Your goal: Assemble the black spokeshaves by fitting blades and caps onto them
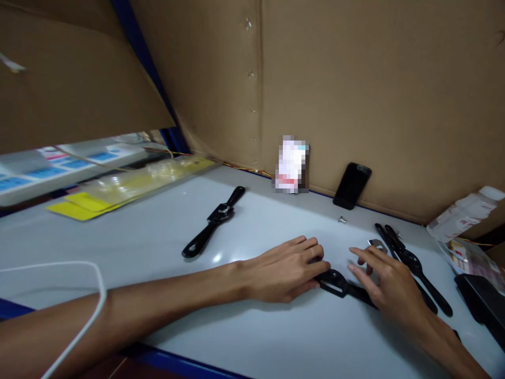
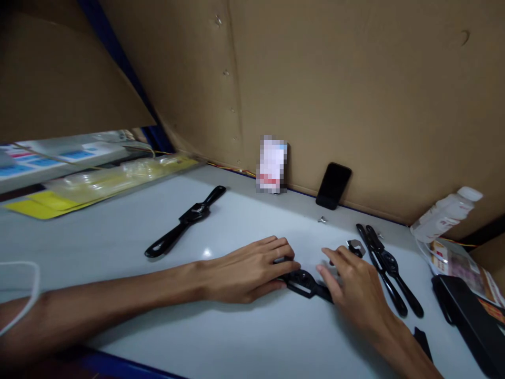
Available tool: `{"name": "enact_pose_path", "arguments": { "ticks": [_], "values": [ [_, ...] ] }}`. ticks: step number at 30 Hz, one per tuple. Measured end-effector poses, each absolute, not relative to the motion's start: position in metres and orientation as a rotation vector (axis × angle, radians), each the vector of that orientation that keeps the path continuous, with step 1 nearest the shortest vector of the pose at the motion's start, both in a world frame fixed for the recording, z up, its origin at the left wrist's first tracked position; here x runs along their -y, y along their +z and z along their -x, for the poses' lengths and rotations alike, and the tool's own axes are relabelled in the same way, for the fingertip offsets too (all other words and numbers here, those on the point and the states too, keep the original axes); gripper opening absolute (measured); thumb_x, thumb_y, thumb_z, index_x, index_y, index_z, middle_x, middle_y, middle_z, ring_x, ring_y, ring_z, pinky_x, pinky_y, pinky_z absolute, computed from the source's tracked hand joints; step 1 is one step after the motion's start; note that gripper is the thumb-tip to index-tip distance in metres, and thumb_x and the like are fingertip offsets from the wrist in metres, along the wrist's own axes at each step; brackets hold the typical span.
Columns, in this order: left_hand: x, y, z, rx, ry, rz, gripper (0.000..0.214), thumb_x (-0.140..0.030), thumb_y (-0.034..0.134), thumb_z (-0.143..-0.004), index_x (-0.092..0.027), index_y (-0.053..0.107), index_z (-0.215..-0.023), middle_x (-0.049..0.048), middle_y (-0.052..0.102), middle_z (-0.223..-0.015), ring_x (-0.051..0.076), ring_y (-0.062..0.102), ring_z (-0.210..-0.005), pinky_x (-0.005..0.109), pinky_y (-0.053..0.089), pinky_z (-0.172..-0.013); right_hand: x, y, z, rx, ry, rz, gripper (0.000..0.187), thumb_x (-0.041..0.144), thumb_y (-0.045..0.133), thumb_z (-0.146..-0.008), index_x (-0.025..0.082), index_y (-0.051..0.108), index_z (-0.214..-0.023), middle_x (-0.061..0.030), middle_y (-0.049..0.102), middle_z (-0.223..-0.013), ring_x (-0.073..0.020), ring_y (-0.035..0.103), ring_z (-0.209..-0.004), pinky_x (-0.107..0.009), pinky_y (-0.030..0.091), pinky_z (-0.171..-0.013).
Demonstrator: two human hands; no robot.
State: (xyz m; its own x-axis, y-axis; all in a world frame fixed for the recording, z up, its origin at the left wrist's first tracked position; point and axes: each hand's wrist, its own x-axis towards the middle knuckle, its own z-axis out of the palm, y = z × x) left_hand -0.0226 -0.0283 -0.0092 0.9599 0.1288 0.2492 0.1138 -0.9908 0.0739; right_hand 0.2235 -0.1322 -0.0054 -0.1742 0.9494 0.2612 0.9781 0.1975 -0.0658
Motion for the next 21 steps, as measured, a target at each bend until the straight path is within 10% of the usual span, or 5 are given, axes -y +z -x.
{"name": "enact_pose_path", "arguments": {
  "ticks": [21],
  "values": [
    [0.029,-0.016,0.022,-0.218,0.547,-2.971,0.029,-0.026,0.051,-0.1,-0.014,0.058,-0.126,0.0091,0.062,-0.104,0.022,0.057,-0.089,0.036,0.053,-0.081,0.135,-0.016,-0.2,2.224,0.042,1.639,0.031,0.035,0.043,-0.106,0.021,0.071,-0.106,-0.0046,0.066,-0.089,-0.0186,0.067,-0.077,-0.034,0.052,-0.07]
  ]
}}
